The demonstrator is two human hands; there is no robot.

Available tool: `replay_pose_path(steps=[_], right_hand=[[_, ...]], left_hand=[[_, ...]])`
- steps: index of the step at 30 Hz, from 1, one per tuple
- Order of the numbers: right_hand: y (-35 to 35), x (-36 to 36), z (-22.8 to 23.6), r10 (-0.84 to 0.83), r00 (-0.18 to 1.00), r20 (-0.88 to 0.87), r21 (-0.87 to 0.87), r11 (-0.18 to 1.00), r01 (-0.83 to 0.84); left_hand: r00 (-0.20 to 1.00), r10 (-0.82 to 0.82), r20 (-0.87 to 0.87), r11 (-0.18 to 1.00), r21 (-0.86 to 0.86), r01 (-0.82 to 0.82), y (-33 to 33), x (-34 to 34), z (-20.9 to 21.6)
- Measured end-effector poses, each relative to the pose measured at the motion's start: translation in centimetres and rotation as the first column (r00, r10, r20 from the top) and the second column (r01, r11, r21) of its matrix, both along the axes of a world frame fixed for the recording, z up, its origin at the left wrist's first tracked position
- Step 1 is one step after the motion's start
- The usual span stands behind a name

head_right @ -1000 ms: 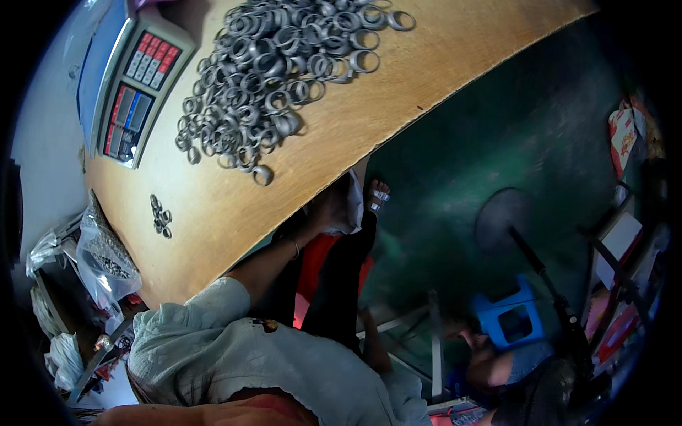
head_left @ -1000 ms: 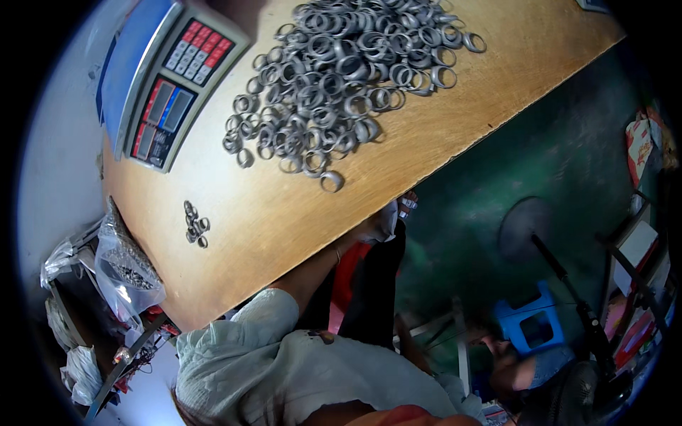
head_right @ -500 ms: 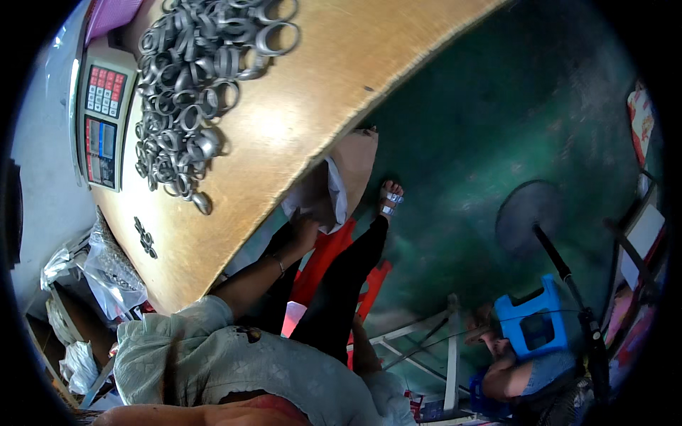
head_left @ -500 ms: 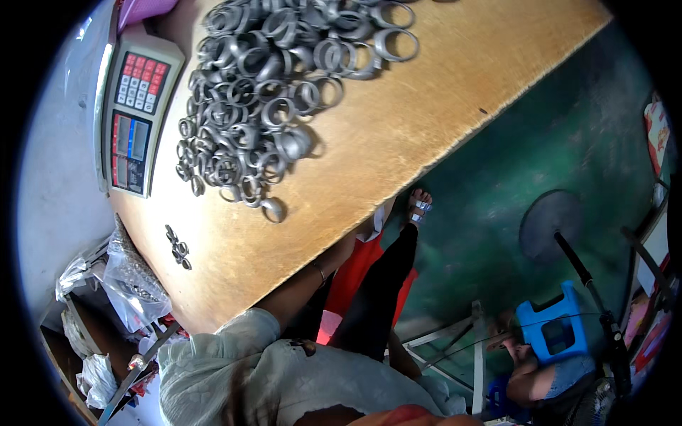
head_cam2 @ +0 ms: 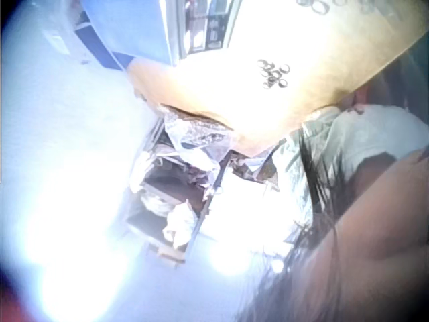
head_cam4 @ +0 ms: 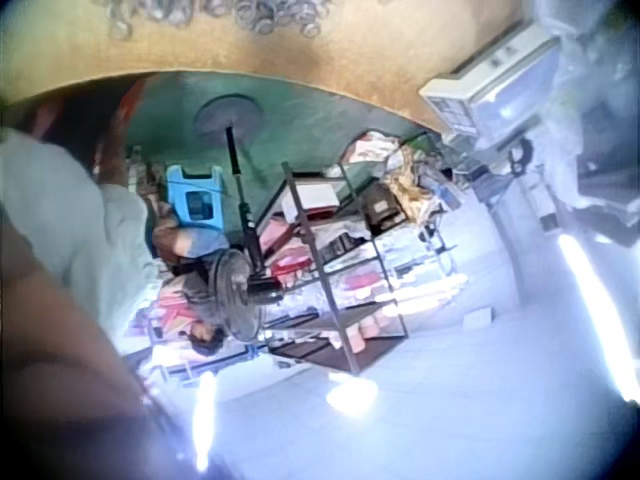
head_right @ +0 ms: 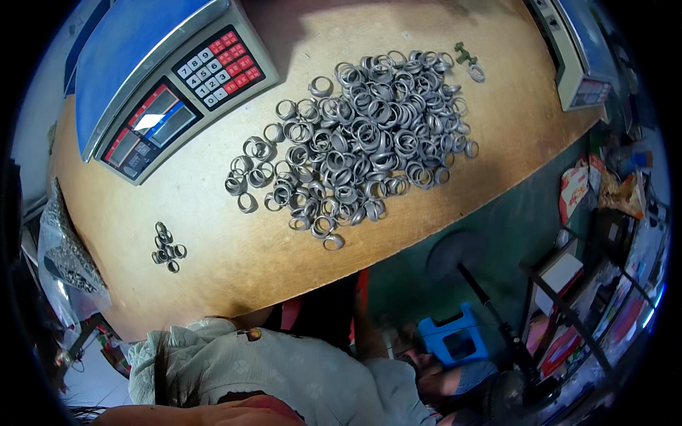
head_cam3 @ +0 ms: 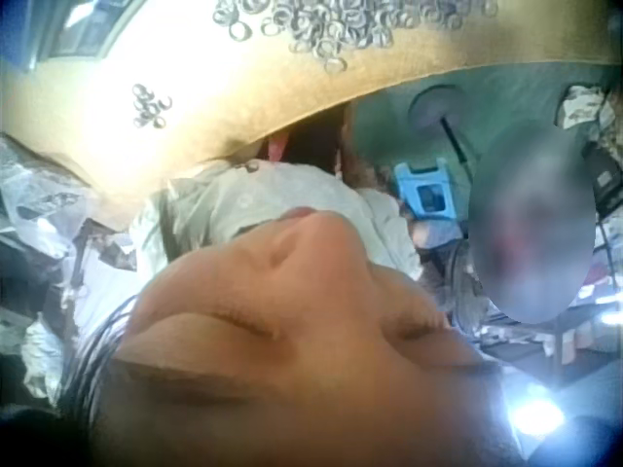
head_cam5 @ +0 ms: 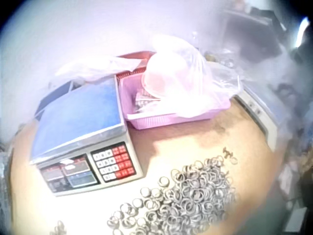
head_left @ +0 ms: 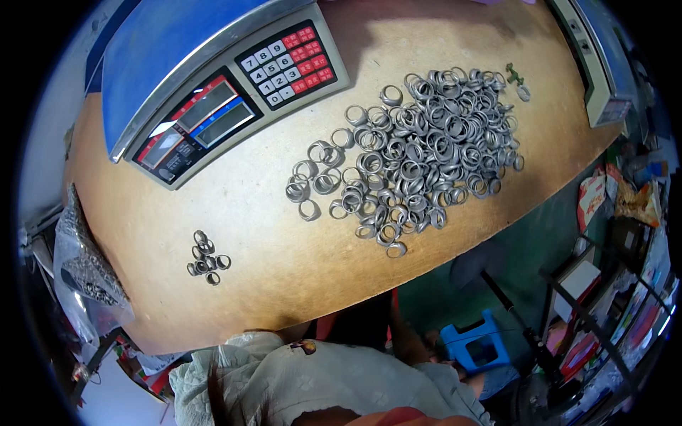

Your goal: The person picks up metal rings from a pile and a plastic bag, placing them into smaller groups on a wooden desk near a digital scale.

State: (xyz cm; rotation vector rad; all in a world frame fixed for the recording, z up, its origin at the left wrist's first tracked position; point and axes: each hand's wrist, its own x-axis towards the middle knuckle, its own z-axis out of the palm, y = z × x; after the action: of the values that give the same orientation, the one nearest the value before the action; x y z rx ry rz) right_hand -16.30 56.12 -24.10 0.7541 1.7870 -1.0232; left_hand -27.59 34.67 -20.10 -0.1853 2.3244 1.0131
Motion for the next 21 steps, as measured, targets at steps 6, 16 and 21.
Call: replay_pose_path(steps=[6,16,21], right_hand=[[9.0,-0.4,-0.4,0.151,0.984,0.1,0.054,0.986,-0.157],[21.6,1.1,-0.2,0.289,0.918,0.271,0.138,0.932,-0.334],[18.8,-0.2,-3.8,0.453,0.873,0.18,0.08,0.878,-0.472]], left_hand=[[0.999,0.05,0.021,0.998,-0.051,-0.049,1.8,-0.3,-0.6],[0.994,0.105,-0.025,0.991,-0.081,-0.107,3.4,0.2,-1.7],[0.984,0.139,-0.108,0.987,-0.061,-0.146,3.5,1.1,-3.6]])
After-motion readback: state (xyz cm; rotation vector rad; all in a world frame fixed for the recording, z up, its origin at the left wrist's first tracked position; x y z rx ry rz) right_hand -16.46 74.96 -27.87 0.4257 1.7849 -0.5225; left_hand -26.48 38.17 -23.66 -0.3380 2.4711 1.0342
